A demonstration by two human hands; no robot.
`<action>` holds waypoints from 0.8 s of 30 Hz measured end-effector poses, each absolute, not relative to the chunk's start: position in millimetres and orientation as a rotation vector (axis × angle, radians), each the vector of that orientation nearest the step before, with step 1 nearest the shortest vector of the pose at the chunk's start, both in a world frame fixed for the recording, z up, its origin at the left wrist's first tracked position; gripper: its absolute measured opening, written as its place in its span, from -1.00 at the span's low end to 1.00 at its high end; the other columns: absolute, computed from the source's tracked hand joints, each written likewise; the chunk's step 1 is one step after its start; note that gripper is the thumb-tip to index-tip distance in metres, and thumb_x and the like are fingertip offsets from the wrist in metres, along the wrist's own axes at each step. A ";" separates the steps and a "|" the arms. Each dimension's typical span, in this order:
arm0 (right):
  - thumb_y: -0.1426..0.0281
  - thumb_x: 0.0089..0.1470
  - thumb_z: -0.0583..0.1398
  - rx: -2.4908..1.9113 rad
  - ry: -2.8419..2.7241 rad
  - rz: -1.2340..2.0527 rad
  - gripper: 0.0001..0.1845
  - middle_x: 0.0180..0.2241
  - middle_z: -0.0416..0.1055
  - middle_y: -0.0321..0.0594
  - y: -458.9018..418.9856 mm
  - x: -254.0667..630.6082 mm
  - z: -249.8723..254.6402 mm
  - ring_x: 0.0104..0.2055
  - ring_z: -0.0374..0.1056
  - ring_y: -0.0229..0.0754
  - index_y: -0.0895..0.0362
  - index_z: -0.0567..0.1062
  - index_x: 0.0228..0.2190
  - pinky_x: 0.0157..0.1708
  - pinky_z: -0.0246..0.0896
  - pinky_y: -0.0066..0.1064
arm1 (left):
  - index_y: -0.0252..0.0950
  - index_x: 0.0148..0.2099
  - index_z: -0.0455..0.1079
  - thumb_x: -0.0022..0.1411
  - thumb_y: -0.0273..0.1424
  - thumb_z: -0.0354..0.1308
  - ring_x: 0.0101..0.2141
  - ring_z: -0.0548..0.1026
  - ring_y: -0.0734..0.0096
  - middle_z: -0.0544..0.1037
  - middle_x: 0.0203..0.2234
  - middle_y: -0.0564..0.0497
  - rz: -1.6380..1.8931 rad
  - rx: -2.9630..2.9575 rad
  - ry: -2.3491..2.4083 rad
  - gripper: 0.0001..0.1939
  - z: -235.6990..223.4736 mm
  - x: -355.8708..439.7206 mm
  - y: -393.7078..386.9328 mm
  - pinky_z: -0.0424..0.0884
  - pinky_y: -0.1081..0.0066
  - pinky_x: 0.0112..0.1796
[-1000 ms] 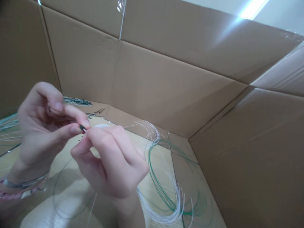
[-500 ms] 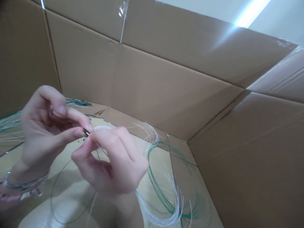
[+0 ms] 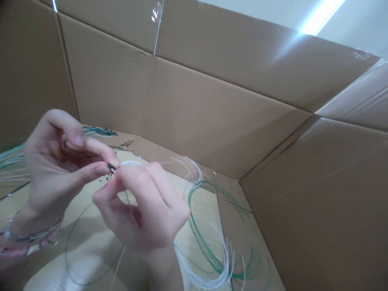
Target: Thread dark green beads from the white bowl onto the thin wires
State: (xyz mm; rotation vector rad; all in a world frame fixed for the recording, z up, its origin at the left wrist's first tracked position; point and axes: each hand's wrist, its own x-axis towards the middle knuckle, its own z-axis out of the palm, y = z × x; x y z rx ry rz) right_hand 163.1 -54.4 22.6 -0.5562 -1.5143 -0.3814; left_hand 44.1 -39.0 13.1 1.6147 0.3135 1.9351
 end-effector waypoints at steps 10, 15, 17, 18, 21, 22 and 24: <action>0.64 -0.13 0.22 -0.652 -1.527 -0.416 -0.79 -0.64 0.32 -0.42 -55.8 167.2 21.5 -0.63 0.15 -0.45 0.10 0.38 -0.56 -0.69 0.13 -0.57 | -0.23 -0.32 0.21 -0.03 -0.61 0.34 -0.47 0.61 0.44 0.56 -0.50 0.16 2.051 1.708 0.394 -0.63 13.0 44.4 -39.2 0.59 0.55 -0.46; 0.63 -0.13 0.25 -0.656 -1.550 -0.452 -0.80 -0.61 0.33 -0.40 -55.2 168.9 20.0 -0.60 0.16 -0.45 0.11 0.38 -0.56 -0.67 0.14 -0.59 | -0.20 -0.29 0.20 -0.02 -0.63 0.33 -0.46 0.61 0.43 0.56 -0.50 0.16 2.123 1.790 0.398 -0.61 8.9 43.7 -37.7 0.61 0.54 -0.40; 0.63 -0.13 0.24 -0.662 -1.546 -0.452 -0.80 -0.62 0.32 -0.40 -54.9 168.8 19.8 -0.61 0.15 -0.45 0.11 0.38 -0.56 -0.67 0.14 -0.59 | -0.20 -0.29 0.19 -0.02 -0.63 0.32 -0.45 0.61 0.41 0.55 -0.51 0.16 2.142 1.800 0.410 -0.61 7.8 43.8 -37.4 0.61 0.52 -0.41; 0.63 -0.13 0.24 -0.665 -1.542 -0.447 -0.79 -0.62 0.31 -0.41 -54.6 168.4 19.9 -0.61 0.15 -0.45 0.10 0.38 -0.56 -0.67 0.14 -0.59 | -0.19 -0.30 0.18 -0.02 -0.62 0.33 -0.46 0.61 0.40 0.54 -0.52 0.17 2.151 1.796 0.418 -0.61 7.6 44.0 -37.4 0.61 0.51 -0.42; 0.64 -0.13 0.22 -0.651 -1.531 -0.430 -0.79 -0.63 0.30 -0.41 -52.8 166.5 20.1 -0.62 0.13 -0.46 0.10 0.38 -0.56 -0.67 0.16 -0.59 | -0.19 -0.32 0.18 -0.02 -0.60 0.33 -0.47 0.61 0.39 0.48 -0.56 0.20 2.162 1.777 0.426 -0.62 8.0 44.8 -37.4 0.60 0.51 -0.46; 0.65 -0.13 0.22 -0.644 -1.527 -0.430 -0.79 -0.63 0.31 -0.41 -51.8 165.9 20.1 -0.62 0.13 -0.46 0.10 0.38 -0.56 -0.66 0.17 -0.60 | -0.19 -0.33 0.18 -0.02 -0.60 0.33 -0.48 0.61 0.40 0.47 -0.57 0.19 2.160 1.776 0.425 -0.62 8.3 45.0 -37.4 0.60 0.52 -0.47; 0.66 -0.13 0.21 -0.640 -1.524 -0.434 -0.78 -0.62 0.32 -0.42 -49.8 165.3 20.0 -0.62 0.15 -0.46 0.09 0.38 -0.55 -0.65 0.20 -0.60 | -0.20 -0.34 0.18 0.00 -0.61 0.32 -0.48 0.61 0.41 0.47 -0.57 0.19 2.156 1.786 0.426 -0.64 8.7 45.0 -37.1 0.60 0.53 -0.47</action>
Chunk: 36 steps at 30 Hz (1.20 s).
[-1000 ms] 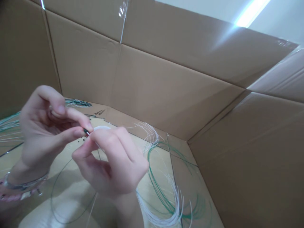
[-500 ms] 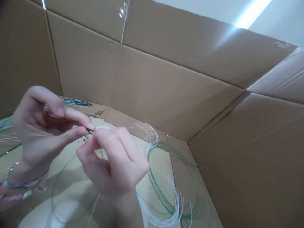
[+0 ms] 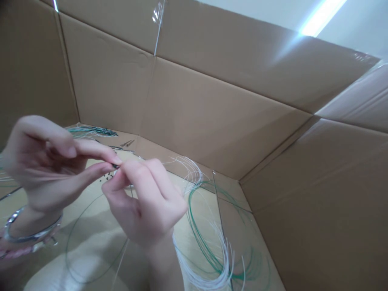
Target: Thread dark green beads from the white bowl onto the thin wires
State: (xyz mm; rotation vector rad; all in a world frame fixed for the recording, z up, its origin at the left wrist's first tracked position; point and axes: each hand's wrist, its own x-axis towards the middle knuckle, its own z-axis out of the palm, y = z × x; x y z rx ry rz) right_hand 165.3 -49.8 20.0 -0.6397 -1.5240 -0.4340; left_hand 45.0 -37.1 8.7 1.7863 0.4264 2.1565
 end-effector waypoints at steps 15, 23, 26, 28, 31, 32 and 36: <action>0.60 -0.05 0.19 -0.603 -1.645 0.201 -0.85 -0.35 0.39 -0.29 -49.3 175.7 23.3 -0.34 0.40 -0.32 0.11 0.43 -0.45 -0.49 0.38 -0.51 | -0.23 -0.33 0.18 -0.01 -0.63 0.32 -0.45 0.60 0.51 0.58 -0.49 0.20 2.095 1.693 0.358 -0.63 14.4 42.6 -32.7 0.57 0.61 -0.42; 0.48 0.06 0.18 -0.693 -1.708 0.517 -0.96 -0.52 0.33 -0.40 -37.3 181.9 22.4 -0.57 0.28 -0.44 0.12 0.41 -0.42 -0.68 0.27 -0.67 | -0.24 -0.31 0.18 0.02 -0.56 0.32 -0.44 0.58 0.55 0.60 -0.48 0.21 2.110 1.728 0.527 -0.66 13.9 34.3 -16.6 0.55 0.59 -0.41; 0.45 0.08 0.17 -0.755 -1.670 0.461 -0.93 -0.55 0.28 -0.40 -28.9 181.4 20.5 -0.62 0.17 -0.47 0.13 0.38 -0.44 -0.74 0.09 -0.68 | -0.25 -0.30 0.20 0.01 -0.57 0.30 -0.47 0.56 0.62 0.59 -0.48 0.24 2.115 1.738 0.522 -0.67 12.1 18.6 4.2 0.51 0.65 -0.41; 0.44 0.10 0.16 -0.769 -1.639 0.399 -0.92 -0.55 0.25 -0.41 -23.7 181.0 19.7 -0.62 0.12 -0.49 0.14 0.37 -0.44 -0.71 0.04 -0.66 | -0.27 -0.28 0.25 0.01 -0.55 0.28 -0.49 0.54 0.62 0.58 -0.50 0.22 1.953 1.865 0.672 -0.72 5.1 8.7 23.3 0.48 0.64 -0.43; 0.45 0.11 0.15 -0.762 -1.607 0.314 -0.92 -0.55 0.26 -0.40 -19.4 180.1 18.5 -0.61 0.09 -0.48 0.14 0.37 -0.43 -0.68 0.03 -0.63 | -0.34 -0.37 0.38 0.02 -0.54 0.22 -0.51 0.49 0.55 0.54 -0.54 0.11 1.309 2.163 1.062 -0.91 -18.9 5.5 51.5 0.42 0.55 -0.46; 0.45 0.11 0.15 -0.758 -1.602 0.295 -0.93 -0.54 0.26 -0.40 -19.1 179.9 18.1 -0.60 0.10 -0.47 0.14 0.37 -0.43 -0.67 0.03 -0.62 | -0.35 -0.47 0.38 -0.01 -0.55 0.23 -0.59 0.44 0.55 0.49 -0.63 0.12 1.181 2.204 1.075 -0.93 -30.0 8.1 58.8 0.35 0.55 -0.54; 0.44 0.12 0.15 -0.744 -1.611 0.301 -0.94 -0.53 0.27 -0.40 -20.8 180.4 17.4 -0.59 0.14 -0.46 0.12 0.37 -0.41 -0.64 0.07 -0.60 | -0.37 -0.62 0.30 0.11 -0.44 0.21 -0.71 0.26 0.66 0.29 -0.77 0.19 1.184 2.197 1.027 -0.70 -72.5 27.2 69.8 0.20 0.60 -0.65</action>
